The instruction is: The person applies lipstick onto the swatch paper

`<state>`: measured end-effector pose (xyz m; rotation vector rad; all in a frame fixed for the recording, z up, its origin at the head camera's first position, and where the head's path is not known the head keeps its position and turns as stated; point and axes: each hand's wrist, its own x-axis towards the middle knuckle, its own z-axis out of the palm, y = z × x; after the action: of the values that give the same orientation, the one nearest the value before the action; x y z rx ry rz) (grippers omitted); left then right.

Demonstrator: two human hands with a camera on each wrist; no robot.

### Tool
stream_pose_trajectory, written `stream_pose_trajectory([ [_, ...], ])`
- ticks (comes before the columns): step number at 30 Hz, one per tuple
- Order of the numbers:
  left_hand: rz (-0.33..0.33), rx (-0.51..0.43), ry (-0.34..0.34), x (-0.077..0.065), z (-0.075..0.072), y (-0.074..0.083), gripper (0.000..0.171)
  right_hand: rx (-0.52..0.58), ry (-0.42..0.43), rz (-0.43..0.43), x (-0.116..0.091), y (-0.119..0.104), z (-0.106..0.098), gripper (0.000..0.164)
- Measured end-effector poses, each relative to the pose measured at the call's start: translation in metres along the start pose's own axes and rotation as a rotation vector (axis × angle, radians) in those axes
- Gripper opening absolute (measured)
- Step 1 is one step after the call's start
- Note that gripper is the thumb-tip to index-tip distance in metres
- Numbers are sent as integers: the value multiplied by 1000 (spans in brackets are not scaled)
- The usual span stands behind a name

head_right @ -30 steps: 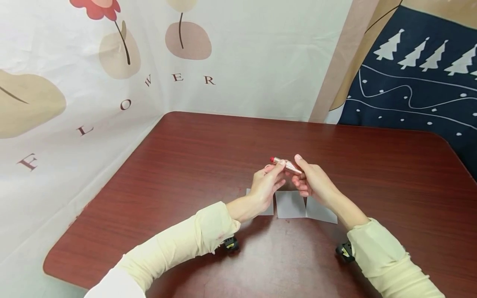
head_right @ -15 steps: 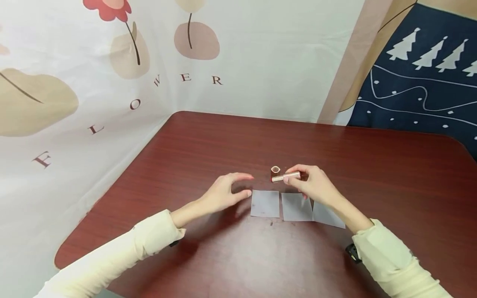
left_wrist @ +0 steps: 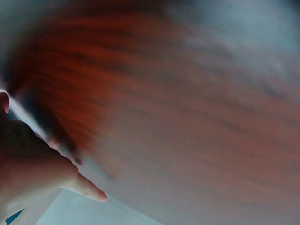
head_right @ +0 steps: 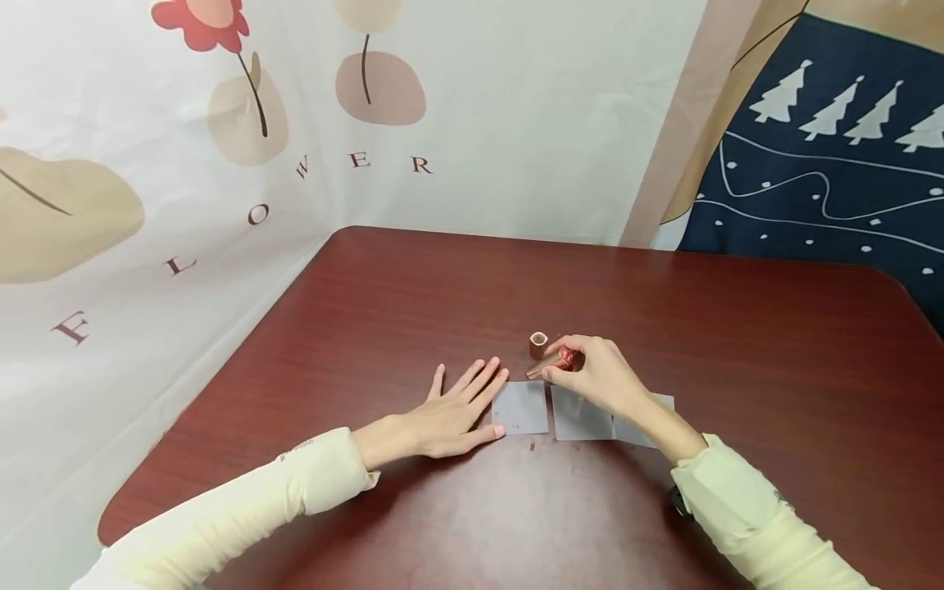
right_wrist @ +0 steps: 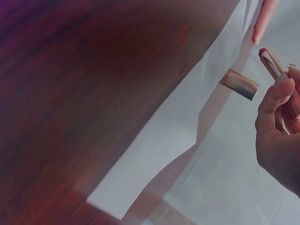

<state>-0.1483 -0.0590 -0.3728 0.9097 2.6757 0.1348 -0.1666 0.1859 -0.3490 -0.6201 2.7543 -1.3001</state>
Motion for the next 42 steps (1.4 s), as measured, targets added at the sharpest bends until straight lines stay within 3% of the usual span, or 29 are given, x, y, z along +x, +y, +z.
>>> stream_pose_trajectory([
  [8, 22, -14, -63, 11, 0, -10, 73, -119, -13, -138, 8, -3, 9, 19],
  [17, 41, -29, -77, 9, 6, -14, 73, -200, -10, -125, 3, 0, 18, 20],
  [24, 48, -23, -51, 12, 3, -14, 73, -285, -29, -169, 7, -4, 19, 21],
  [42, 40, -17, -41, 13, 2, -15, 73, -341, -17, -254, 10, -7, 22, 21],
])
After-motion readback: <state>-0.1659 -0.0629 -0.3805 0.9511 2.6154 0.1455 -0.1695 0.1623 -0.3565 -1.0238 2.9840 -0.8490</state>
